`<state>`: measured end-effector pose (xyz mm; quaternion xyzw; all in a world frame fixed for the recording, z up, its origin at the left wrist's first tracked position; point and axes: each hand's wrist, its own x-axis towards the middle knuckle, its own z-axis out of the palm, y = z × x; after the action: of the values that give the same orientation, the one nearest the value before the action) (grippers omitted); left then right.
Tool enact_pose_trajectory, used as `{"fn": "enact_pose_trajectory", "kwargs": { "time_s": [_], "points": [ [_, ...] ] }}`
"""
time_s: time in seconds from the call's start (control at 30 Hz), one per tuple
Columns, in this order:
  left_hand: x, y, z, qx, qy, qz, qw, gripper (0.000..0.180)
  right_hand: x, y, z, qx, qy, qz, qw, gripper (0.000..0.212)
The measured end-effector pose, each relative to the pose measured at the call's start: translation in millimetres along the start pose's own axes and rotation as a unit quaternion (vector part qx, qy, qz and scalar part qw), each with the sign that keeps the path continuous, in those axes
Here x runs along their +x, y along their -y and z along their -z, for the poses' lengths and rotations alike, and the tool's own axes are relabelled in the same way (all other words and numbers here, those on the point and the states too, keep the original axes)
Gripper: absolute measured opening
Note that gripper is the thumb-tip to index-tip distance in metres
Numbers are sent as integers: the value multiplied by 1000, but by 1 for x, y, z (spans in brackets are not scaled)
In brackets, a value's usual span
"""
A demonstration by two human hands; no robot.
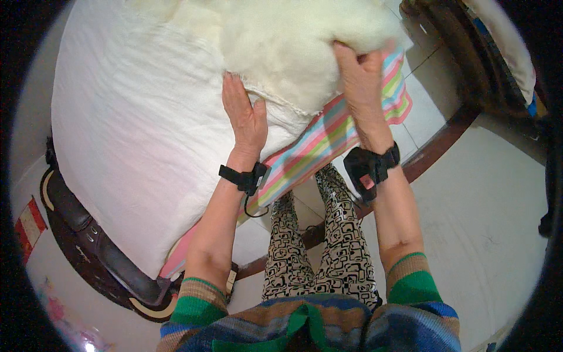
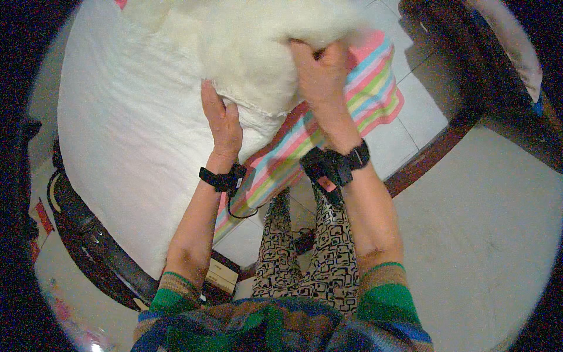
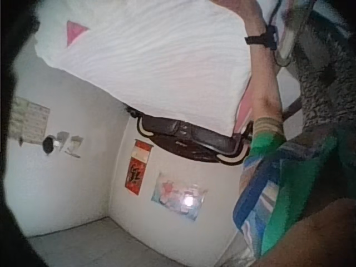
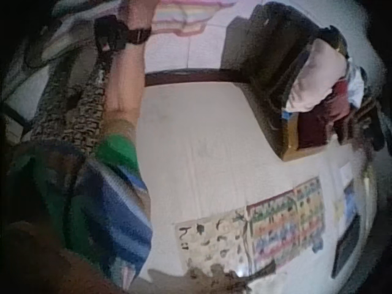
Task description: The person smooths and adjusts a white duvet on a bed with a striped sheet. They repeatedly pat, fold, and tuck the duvet edges along the sides of the mattress to create a neat appearance.
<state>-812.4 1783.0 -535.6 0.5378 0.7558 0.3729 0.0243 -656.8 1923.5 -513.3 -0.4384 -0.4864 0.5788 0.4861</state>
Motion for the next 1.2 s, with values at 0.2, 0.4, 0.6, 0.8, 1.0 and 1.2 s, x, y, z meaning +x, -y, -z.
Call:
{"fn": "enact_pose_trajectory", "kwargs": {
  "time_s": [0.2, 0.4, 0.6, 0.8, 1.0, 1.2],
  "points": [
    [-1, 5, -22, 182, 228, -40, 956, 57, 23, -29, 50, -277, 17, -105, 955, 36],
    [0, -2, -6, 64, 198, -17, 978, 61, -43, -8, 67, -120, 5, -249, 961, 39],
    [7, -5, -4, 128, 204, -77, 968, 57, -117, -31, 29, 123, 159, -346, 916, 44],
    [26, 33, -30, 117, 265, -127, 949, 47, -81, -40, -25, 150, 92, -363, 915, 41],
    [33, 38, -27, 27, 237, -113, 964, 48, -89, -5, -13, 75, 45, -287, 954, 37],
    [46, -1, -10, 12, 256, -107, 961, 52, -86, -59, 26, -188, 0, -207, 960, 38]
  ]
}}
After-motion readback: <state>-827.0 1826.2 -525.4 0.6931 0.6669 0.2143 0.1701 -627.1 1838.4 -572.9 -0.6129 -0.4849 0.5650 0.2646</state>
